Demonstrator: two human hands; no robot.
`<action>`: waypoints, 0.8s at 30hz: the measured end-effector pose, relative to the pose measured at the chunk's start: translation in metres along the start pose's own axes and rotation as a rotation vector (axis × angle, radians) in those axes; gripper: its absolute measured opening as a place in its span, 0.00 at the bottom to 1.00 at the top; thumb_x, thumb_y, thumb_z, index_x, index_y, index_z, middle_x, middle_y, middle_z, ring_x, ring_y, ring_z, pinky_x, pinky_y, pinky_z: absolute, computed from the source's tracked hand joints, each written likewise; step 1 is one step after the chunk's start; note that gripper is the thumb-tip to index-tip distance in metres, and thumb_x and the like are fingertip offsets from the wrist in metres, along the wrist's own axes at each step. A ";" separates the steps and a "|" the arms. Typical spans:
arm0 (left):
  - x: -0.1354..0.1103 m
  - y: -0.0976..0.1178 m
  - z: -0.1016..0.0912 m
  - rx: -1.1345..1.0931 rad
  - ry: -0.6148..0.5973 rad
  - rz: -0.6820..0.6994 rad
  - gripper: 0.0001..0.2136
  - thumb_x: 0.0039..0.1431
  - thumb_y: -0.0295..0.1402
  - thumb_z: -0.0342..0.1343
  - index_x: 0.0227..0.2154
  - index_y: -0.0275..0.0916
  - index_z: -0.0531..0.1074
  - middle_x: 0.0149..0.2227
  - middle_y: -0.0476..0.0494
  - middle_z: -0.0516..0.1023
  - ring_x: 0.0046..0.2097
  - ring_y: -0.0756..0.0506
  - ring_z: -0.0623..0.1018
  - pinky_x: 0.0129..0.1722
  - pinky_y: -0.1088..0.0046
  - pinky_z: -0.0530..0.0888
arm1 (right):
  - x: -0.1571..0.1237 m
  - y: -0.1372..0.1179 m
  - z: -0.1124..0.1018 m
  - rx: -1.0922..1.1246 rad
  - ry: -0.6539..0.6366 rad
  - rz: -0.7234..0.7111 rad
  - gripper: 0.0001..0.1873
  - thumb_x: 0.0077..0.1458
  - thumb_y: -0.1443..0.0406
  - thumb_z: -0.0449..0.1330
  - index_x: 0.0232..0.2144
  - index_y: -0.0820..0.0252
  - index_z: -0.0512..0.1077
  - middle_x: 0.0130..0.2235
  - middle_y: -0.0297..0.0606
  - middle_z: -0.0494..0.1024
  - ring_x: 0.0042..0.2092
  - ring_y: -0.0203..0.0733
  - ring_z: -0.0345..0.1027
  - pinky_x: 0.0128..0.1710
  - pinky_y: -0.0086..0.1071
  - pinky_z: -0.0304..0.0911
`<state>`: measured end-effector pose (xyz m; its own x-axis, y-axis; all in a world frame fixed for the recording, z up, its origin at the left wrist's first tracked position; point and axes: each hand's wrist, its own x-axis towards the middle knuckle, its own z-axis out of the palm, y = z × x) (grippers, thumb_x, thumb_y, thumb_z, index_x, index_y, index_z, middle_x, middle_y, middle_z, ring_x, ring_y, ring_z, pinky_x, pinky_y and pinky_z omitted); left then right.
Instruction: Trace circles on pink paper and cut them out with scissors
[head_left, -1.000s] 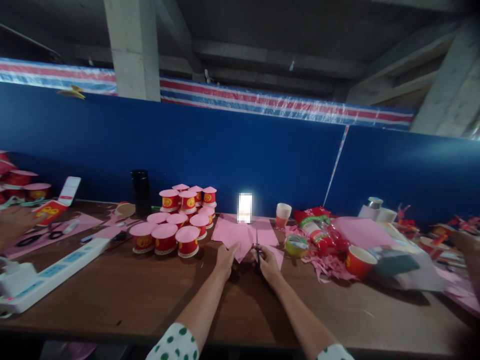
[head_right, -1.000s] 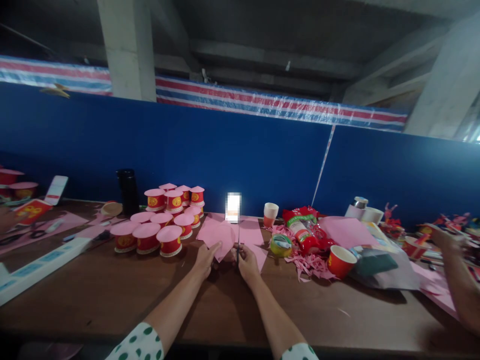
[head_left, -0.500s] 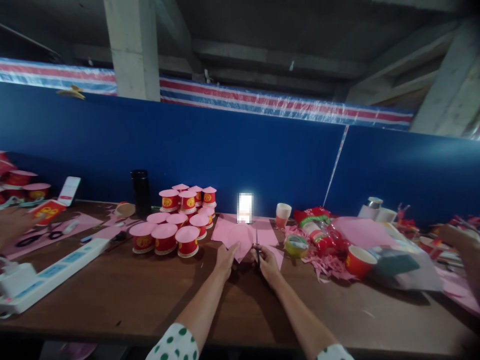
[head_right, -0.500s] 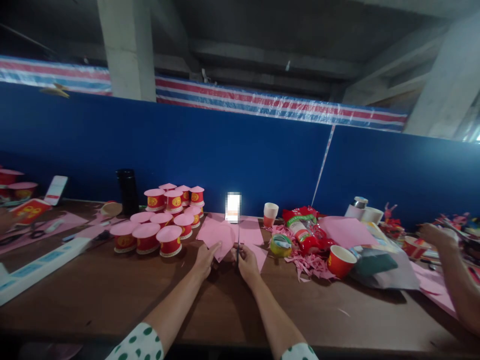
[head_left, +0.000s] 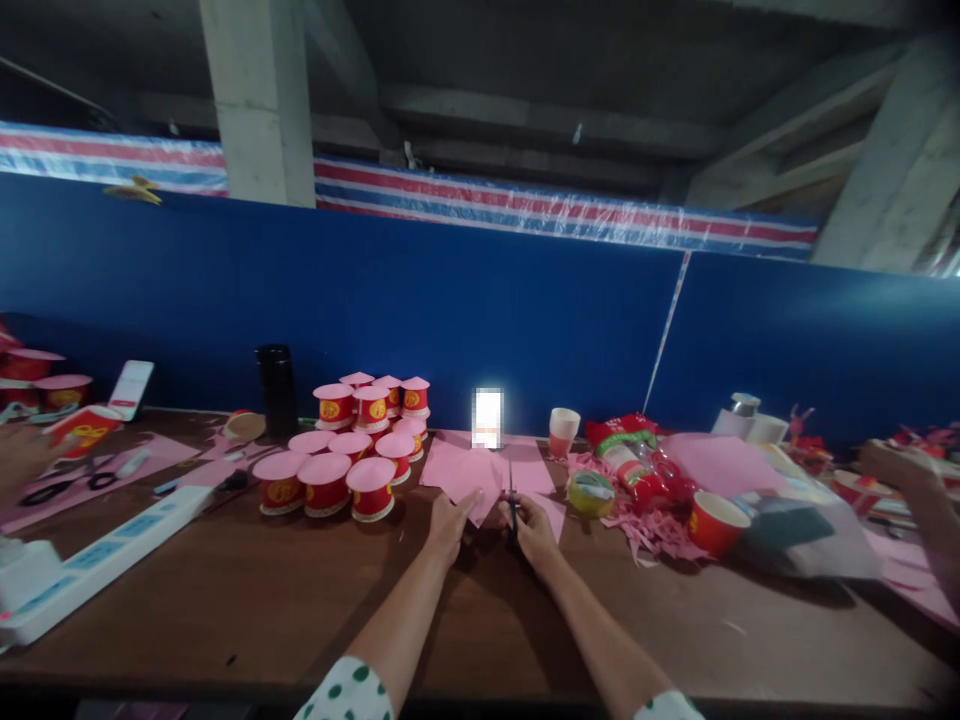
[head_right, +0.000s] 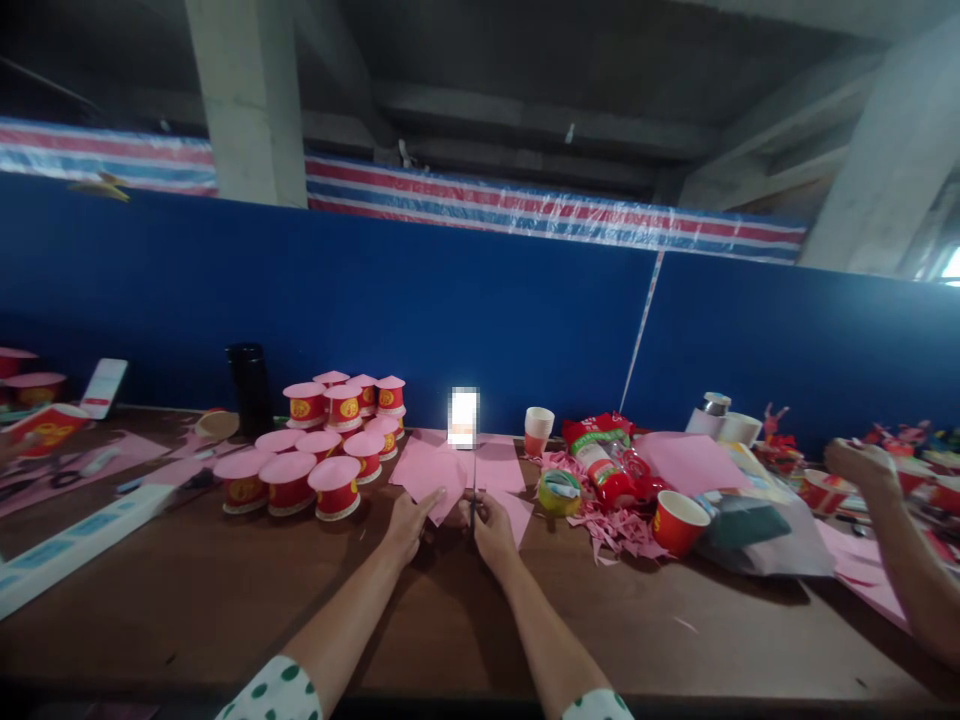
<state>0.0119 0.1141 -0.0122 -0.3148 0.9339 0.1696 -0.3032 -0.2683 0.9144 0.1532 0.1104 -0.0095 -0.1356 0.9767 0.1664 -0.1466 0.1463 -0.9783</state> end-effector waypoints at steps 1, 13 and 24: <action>0.000 0.000 0.000 0.013 0.002 -0.007 0.21 0.31 0.34 0.66 0.31 0.28 0.74 0.28 0.38 0.77 0.29 0.45 0.75 0.28 0.71 0.71 | 0.000 0.000 0.000 0.001 -0.002 -0.003 0.26 0.38 0.52 0.63 0.36 0.63 0.69 0.18 0.29 0.68 0.16 0.30 0.59 0.14 0.22 0.53; -0.001 0.004 0.002 0.018 0.032 -0.008 0.18 0.33 0.33 0.65 0.30 0.28 0.72 0.25 0.41 0.77 0.26 0.46 0.75 0.26 0.73 0.70 | -0.002 -0.009 0.004 -0.004 0.049 0.000 0.22 0.34 0.54 0.65 0.31 0.61 0.69 0.16 0.28 0.69 0.16 0.30 0.59 0.14 0.22 0.51; 0.004 0.001 0.000 0.047 0.144 -0.008 0.19 0.38 0.35 0.62 0.33 0.27 0.71 0.30 0.38 0.76 0.32 0.44 0.75 0.31 0.69 0.71 | 0.000 -0.003 0.003 0.035 0.031 0.005 0.23 0.34 0.54 0.66 0.32 0.61 0.68 0.16 0.27 0.68 0.16 0.31 0.59 0.14 0.23 0.52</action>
<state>0.0108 0.1174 -0.0110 -0.4395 0.8914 0.1108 -0.2646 -0.2464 0.9323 0.1510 0.1091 -0.0063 -0.1057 0.9818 0.1575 -0.1803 0.1368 -0.9741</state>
